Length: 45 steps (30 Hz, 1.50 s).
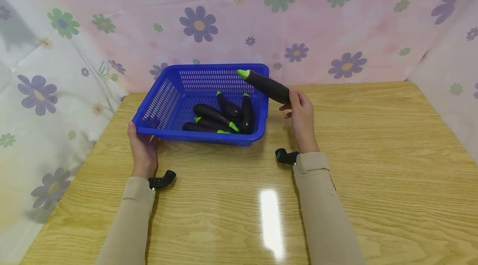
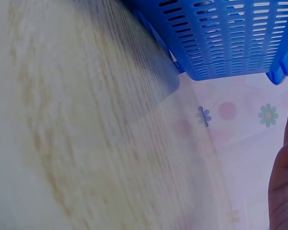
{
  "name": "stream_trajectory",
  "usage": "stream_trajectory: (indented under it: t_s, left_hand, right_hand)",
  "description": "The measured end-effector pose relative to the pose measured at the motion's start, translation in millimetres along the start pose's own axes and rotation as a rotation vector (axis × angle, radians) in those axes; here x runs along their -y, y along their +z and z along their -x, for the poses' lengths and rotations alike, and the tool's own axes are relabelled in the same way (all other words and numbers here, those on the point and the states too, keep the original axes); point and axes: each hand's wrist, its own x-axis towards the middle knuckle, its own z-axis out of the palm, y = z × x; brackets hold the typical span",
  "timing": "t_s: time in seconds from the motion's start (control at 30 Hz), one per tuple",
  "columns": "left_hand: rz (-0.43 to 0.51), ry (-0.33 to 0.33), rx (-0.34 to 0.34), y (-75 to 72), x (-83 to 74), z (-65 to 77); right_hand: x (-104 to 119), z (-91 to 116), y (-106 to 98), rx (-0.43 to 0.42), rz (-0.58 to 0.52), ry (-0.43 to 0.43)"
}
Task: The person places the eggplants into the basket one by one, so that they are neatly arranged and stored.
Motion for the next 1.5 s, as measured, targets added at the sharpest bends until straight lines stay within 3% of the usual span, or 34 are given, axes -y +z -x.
stream_trajectory:
  t_s: [0.93,1.5]
  left_hand:
    - [0.045,0.007,0.002,0.3,0.3,-0.7]
    - [0.025,-0.001,0.009,-0.4,0.0,-0.4]
  right_hand:
    - [6.3,1.4,0.1,-0.003,-0.037,-0.021]
    - [4.5,0.8,-0.6,0.003,-0.023,-0.009]
